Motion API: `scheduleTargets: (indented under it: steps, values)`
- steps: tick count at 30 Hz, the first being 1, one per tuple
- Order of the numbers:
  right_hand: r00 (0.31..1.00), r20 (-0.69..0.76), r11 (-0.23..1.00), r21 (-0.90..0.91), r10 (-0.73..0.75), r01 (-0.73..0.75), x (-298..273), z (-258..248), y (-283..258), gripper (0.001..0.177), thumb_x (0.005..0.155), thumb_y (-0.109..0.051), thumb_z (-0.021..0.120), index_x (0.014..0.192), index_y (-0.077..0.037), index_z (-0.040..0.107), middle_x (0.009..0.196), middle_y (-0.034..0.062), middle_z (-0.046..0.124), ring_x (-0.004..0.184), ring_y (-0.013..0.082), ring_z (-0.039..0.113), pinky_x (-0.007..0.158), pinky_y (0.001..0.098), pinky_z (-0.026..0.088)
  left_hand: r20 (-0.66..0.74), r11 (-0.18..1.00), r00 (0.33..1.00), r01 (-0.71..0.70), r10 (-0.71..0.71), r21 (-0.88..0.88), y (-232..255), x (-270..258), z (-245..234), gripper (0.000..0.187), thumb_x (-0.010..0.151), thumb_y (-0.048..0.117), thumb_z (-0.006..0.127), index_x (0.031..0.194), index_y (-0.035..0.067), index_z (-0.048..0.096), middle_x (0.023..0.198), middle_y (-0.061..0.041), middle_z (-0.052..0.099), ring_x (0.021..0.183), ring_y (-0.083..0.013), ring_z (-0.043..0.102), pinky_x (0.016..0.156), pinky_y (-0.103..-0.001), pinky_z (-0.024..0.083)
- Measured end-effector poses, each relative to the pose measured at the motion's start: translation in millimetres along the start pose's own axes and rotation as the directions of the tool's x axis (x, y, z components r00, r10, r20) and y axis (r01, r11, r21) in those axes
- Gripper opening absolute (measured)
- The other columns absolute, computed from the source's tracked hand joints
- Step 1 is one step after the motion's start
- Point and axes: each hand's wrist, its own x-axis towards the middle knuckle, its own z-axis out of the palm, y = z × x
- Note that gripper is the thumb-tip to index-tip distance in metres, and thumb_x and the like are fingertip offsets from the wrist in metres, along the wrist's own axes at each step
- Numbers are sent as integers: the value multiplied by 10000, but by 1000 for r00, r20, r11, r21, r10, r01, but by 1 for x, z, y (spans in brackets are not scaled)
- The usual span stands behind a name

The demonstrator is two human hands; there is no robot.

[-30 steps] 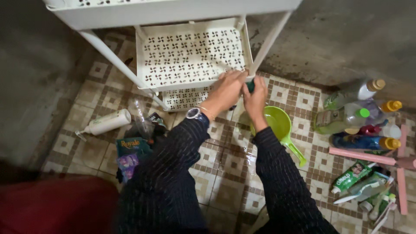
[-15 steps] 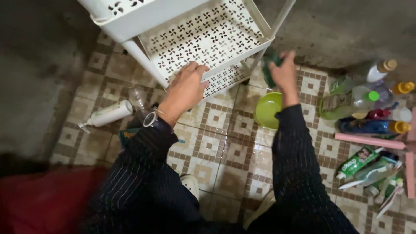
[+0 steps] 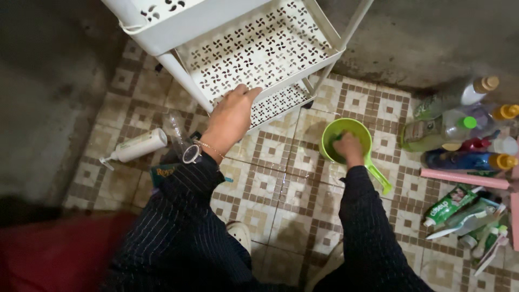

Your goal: The person scrubs the shelves of a white plastic storage cart with a green sponge, repeatedly dipping the sponge into a green bowl of water. The person then pours the water from the green bowl into a red bucket.

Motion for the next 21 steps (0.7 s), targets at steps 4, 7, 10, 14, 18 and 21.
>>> scheduleTargets:
  steps: [4, 7, 10, 14, 18, 21]
  values:
    - [991, 124, 797, 594, 43, -109, -14, -69, -22, 302, 836, -159, 750, 1114, -42, 734, 1053, 169, 760, 970, 307, 739, 849, 395, 589, -42, 998, 999, 11, -13, -58, -3, 3, 1, 529, 790, -146, 546, 1258, 56, 686, 1200, -223, 658, 1068, -409, 656, 939, -480, 521]
    - [992, -93, 465, 876, -90, 125, -40, -108, -79, 258, 874, -105, 736, 1128, -56, 728, 1146, 161, 716, 1032, 281, 688, 896, 347, 572, 13, 991, 997, 72, -71, -113, -4, 5, 3, 506, 781, -151, 550, 1215, 62, 701, 1173, -194, 686, 1082, -399, 659, 948, -481, 515]
    - [982, -184, -94, 979, -49, 179, -71, -110, -172, 403, 868, -204, 765, 1230, -98, 623, 1357, 138, 563, 1208, 317, 637, 951, 507, 606, -21, 989, 1000, 18, -22, -144, -5, 8, 6, 489, 761, -145, 580, 1199, 41, 697, 1174, -190, 694, 1087, -394, 661, 963, -473, 516]
    - [847, -516, 215, 819, -128, 532, -107, -87, -275, 535, 1016, -266, 650, 1512, -154, 484, 1474, 152, 465, 1339, 317, 547, 1097, 479, 562, -45, 981, 998, 25, -34, -195, -3, 14, 14, 573, 704, -179, 578, 1224, 36, 682, 1179, -187, 700, 1056, -381, 674, 965, -462, 512]
    - [729, -685, 380, 672, -11, 636, -100, -74, -303, 516, 995, -144, 686, 1494, -170, 557, 1428, 173, 488, 1304, 322, 586, 1127, 504, 582, -43, 982, 999, 13, -22, -190, -6, 16, 14, 546, 697, -169, 596, 1198, 28, 691, 1155, -197, 714, 1017, -387, 696, 938, -453, 542]
    - [560, -828, 597, 464, 30, 654, -67, -89, -285, 447, 1022, -19, 651, 1445, -142, 571, 1495, 186, 553, 1423, 369, 507, 1201, 575, 408, -66, 964, 997, -54, 38, -260, -12, 16, 12, 487, 702, -156, 620, 1152, 9, 705, 1122, -201, 731, 1001, -377, 715, 929, -445, 553]
